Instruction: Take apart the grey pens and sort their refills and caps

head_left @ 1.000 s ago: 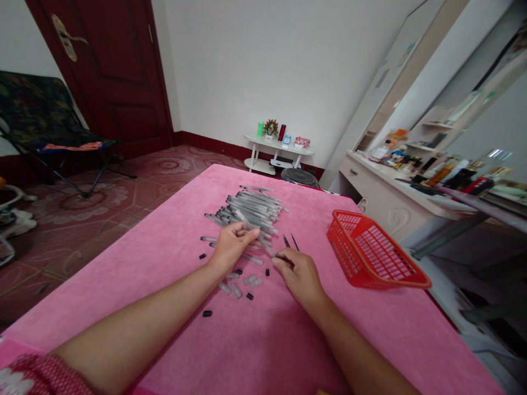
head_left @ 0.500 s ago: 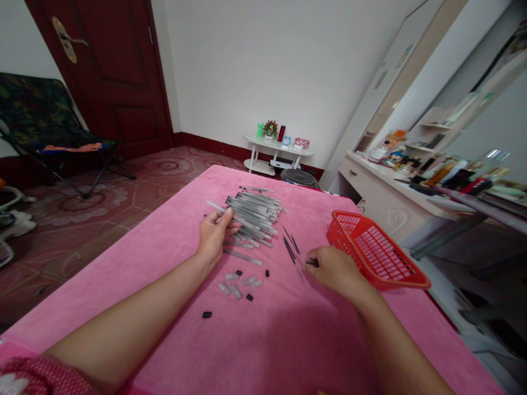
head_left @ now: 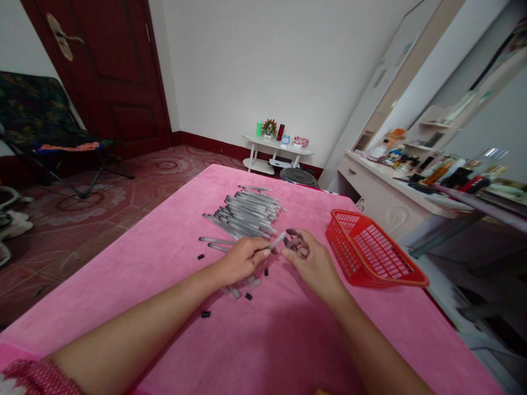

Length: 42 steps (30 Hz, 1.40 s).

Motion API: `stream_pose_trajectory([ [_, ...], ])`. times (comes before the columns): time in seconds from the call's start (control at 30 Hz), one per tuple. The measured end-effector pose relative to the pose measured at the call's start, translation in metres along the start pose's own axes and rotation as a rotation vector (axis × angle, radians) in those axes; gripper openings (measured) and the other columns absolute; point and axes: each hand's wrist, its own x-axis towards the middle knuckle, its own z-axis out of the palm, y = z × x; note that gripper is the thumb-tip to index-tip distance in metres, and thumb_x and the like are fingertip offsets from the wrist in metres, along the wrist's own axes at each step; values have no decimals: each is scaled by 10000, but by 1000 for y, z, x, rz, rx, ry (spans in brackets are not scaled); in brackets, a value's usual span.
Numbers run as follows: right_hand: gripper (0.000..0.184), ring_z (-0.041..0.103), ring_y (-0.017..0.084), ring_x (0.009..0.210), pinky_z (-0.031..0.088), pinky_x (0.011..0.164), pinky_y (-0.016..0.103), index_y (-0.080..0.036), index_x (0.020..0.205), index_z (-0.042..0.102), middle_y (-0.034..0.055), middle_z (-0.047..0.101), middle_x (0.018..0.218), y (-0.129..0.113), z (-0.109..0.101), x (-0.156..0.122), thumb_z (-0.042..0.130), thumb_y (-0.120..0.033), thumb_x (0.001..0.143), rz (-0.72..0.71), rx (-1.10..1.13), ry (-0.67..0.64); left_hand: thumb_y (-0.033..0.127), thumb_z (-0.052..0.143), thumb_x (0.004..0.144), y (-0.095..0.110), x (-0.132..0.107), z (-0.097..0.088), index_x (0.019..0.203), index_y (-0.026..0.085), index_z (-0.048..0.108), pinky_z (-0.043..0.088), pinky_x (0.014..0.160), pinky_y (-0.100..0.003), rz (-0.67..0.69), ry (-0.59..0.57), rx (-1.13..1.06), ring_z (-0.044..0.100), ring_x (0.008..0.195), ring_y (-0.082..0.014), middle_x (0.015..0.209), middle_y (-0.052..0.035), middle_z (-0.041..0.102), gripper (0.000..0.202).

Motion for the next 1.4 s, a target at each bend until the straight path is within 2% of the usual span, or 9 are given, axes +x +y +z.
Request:
stream_pose_trajectory([
  [0.17,114,554,138,700,401,630,228,-170,757,633,27,628,753,4,1,-2,572,-261,785,-99,-139,-82,169,435,828,13,-3,8,883,162,635,402,687,-273,88,-46,450,584,773,-188,792,-66,634,208],
  [0.27,159,531,126,645,372,586,214,-171,728,621,9,608,687,5,0,-4,522,-255,819,-77,-193,-172,182,454,826,19,-4,7,955,194,626,407,694,-284,98,-22,607,576,824,-197,843,-64,626,216],
  [0.43,303,457,98,534,324,503,192,-147,621,569,-14,521,550,6,11,-5,440,-279,861,4,-86,-328,132,505,751,20,-4,4,872,170,608,400,690,-289,203,-87,777,541,805,-191,821,-68,602,163],
  [0.63,313,472,97,524,346,510,192,-132,640,591,-7,534,557,1,12,-5,427,-294,852,36,142,-440,166,520,702,18,-6,-3,796,184,591,352,574,-256,200,-186,728,561,655,-166,715,-37,626,120],
  [0.93,307,580,130,618,334,588,215,-198,688,660,24,669,671,-8,1,-8,414,-196,871,-155,-512,-427,219,505,782,24,-3,-13,750,205,611,275,494,-256,149,-259,580,580,565,-159,612,-18,634,111],
  [1.1,280,580,151,609,311,576,234,-197,733,672,54,683,702,-15,-6,-8,424,-171,861,-276,-674,-480,238,478,826,26,-1,-19,747,200,618,251,472,-235,143,-327,429,507,483,-110,554,19,584,165],
  [1.23,270,550,146,635,328,595,233,-164,730,629,58,638,686,-12,-1,-10,404,-214,869,-167,-454,-408,225,482,818,20,0,-17,781,206,614,262,517,-245,189,-292,526,541,582,-131,631,9,612,139],
  [1.33,315,449,104,540,326,541,212,-158,703,566,7,517,605,-5,6,-10,373,-330,883,16,11,-430,206,524,776,16,0,-13,794,190,605,304,614,-270,270,-192,695,554,717,-168,746,-26,624,85],
  [1.4,345,272,74,429,247,443,193,-172,697,503,-53,364,534,-1,9,-10,365,-434,874,208,319,-494,214,535,771,15,0,-12,872,181,604,318,684,-293,349,-134,765,541,793,-186,826,-48,618,127],
])
